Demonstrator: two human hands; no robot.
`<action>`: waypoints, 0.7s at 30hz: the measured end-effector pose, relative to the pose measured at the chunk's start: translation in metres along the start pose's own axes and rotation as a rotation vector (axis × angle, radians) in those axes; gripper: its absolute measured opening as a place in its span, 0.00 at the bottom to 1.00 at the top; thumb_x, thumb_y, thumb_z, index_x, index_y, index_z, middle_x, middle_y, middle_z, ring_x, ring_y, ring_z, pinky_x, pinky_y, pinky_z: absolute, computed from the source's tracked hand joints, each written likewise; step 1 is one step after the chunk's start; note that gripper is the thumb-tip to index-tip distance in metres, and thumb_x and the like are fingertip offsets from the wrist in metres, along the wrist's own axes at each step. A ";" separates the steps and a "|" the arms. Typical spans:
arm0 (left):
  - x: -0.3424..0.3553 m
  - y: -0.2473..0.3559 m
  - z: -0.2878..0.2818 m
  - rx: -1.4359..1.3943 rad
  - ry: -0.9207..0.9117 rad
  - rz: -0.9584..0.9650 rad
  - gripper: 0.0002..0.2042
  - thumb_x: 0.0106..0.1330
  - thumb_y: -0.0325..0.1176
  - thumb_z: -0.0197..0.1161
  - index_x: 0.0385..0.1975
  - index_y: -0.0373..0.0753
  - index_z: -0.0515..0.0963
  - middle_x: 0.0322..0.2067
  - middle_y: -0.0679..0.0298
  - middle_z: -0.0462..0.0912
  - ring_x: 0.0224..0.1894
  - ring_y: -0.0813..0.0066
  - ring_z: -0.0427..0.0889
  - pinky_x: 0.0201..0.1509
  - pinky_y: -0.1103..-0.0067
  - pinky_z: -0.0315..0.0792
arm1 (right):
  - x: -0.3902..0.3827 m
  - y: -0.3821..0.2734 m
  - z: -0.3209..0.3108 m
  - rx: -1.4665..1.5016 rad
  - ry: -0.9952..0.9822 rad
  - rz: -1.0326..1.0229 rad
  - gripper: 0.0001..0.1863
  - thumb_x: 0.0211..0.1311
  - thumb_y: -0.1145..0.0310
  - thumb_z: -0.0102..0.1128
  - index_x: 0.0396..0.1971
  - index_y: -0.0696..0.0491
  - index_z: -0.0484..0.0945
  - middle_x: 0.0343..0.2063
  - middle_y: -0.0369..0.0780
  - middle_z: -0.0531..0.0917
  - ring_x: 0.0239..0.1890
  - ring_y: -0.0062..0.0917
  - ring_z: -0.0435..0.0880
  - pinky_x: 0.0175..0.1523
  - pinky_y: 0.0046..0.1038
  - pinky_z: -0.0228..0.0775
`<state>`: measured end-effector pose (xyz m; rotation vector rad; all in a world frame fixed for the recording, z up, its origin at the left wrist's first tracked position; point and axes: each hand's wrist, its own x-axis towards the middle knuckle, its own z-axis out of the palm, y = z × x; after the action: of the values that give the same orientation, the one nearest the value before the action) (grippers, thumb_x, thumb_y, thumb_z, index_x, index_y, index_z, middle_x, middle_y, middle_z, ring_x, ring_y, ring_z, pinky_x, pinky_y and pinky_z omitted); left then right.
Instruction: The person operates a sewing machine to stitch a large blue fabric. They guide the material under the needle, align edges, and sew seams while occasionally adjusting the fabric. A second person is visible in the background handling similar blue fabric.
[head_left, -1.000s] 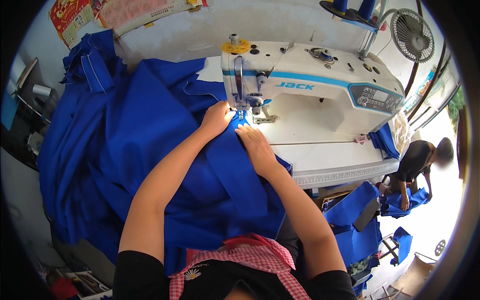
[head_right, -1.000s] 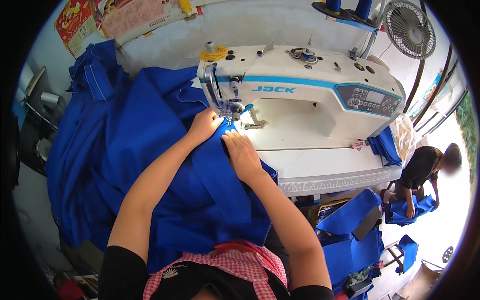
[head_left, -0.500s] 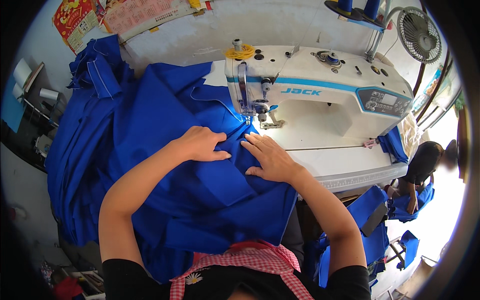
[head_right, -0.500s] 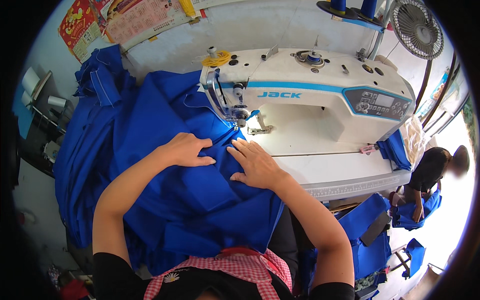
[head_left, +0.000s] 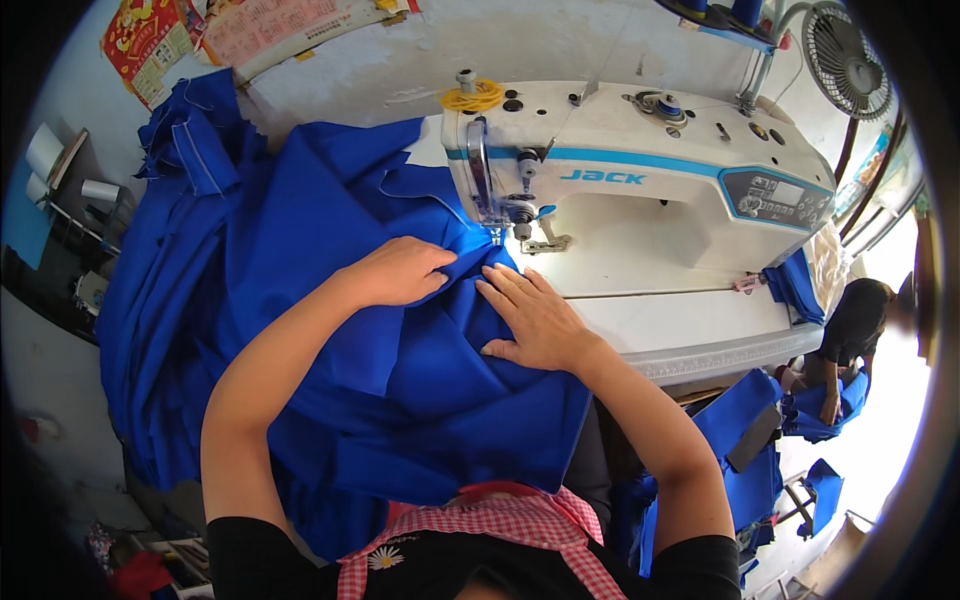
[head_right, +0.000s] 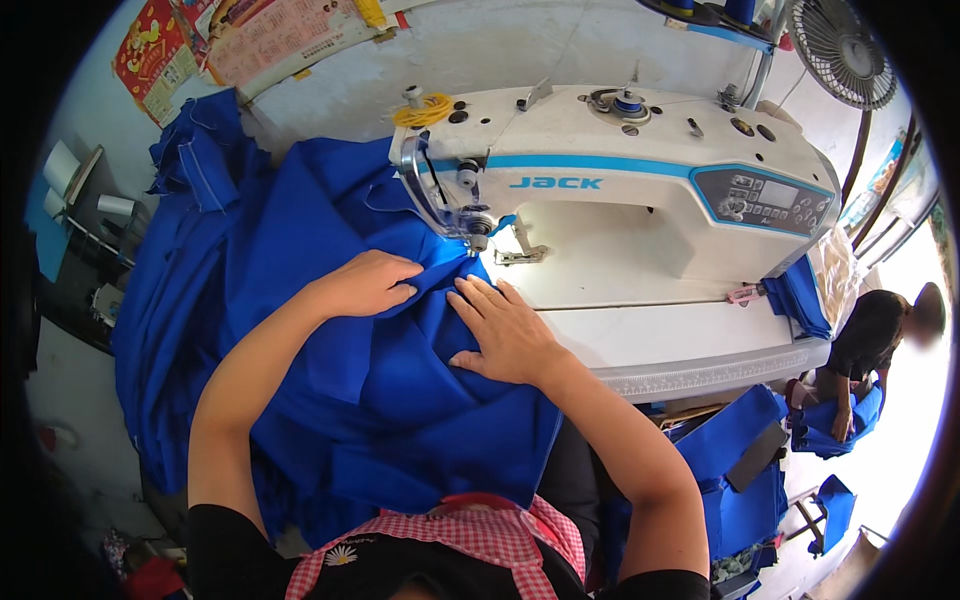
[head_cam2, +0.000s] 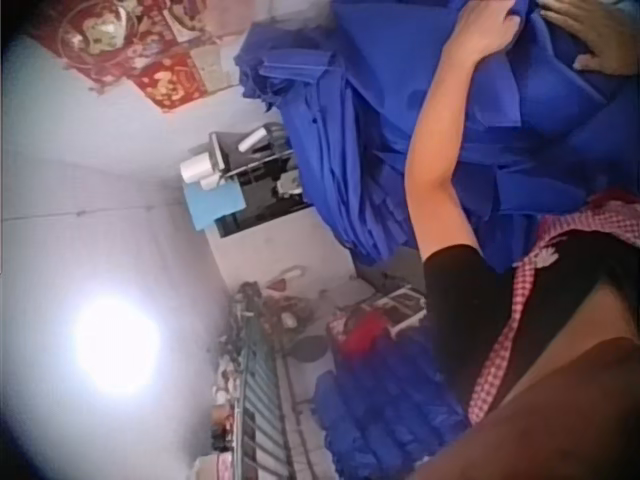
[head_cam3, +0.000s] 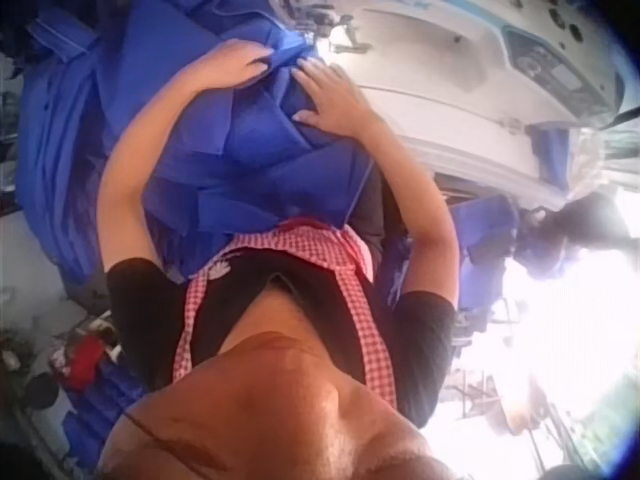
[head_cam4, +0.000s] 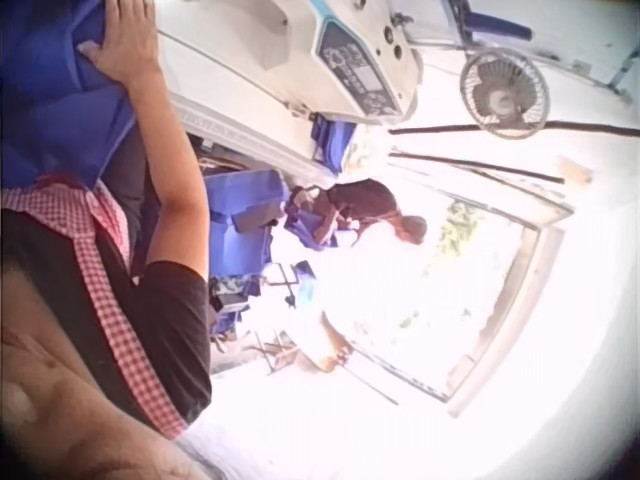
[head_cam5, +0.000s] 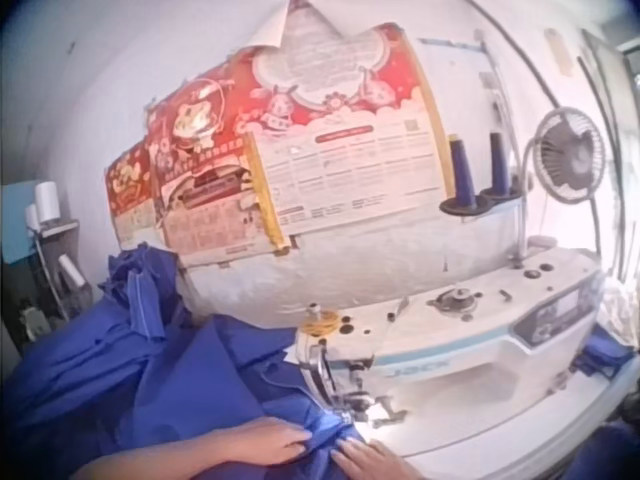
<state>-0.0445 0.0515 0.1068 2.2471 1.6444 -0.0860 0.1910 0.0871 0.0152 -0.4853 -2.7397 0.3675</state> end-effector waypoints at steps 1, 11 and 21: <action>-0.001 0.001 0.001 -0.041 0.074 0.104 0.09 0.60 0.29 0.56 0.37 0.33 0.75 0.40 0.53 0.80 0.44 0.51 0.79 0.47 0.63 0.72 | 0.001 -0.002 0.000 -0.020 -0.012 0.013 0.44 0.56 0.42 0.58 0.65 0.58 0.61 0.66 0.49 0.62 0.71 0.39 0.54 0.73 0.41 0.43; -0.005 0.048 0.017 0.043 0.018 0.115 0.07 0.62 0.33 0.59 0.34 0.37 0.74 0.33 0.56 0.75 0.37 0.52 0.78 0.39 0.63 0.72 | 0.029 -0.033 0.021 -0.020 -0.082 0.290 0.40 0.61 0.42 0.51 0.60 0.64 0.65 0.64 0.52 0.64 0.72 0.41 0.51 0.74 0.42 0.40; -0.038 0.062 0.030 -0.046 0.309 0.100 0.06 0.62 0.31 0.58 0.34 0.37 0.76 0.52 0.64 0.77 0.41 0.58 0.81 0.41 0.68 0.76 | 0.054 -0.058 0.056 -0.123 -0.014 0.290 0.27 0.63 0.56 0.49 0.59 0.55 0.69 0.60 0.43 0.70 0.65 0.37 0.63 0.71 0.42 0.49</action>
<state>0.0058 -0.0088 0.1036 2.3961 1.6549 0.3368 0.1062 0.0439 -0.0036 -0.9202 -2.7189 0.2732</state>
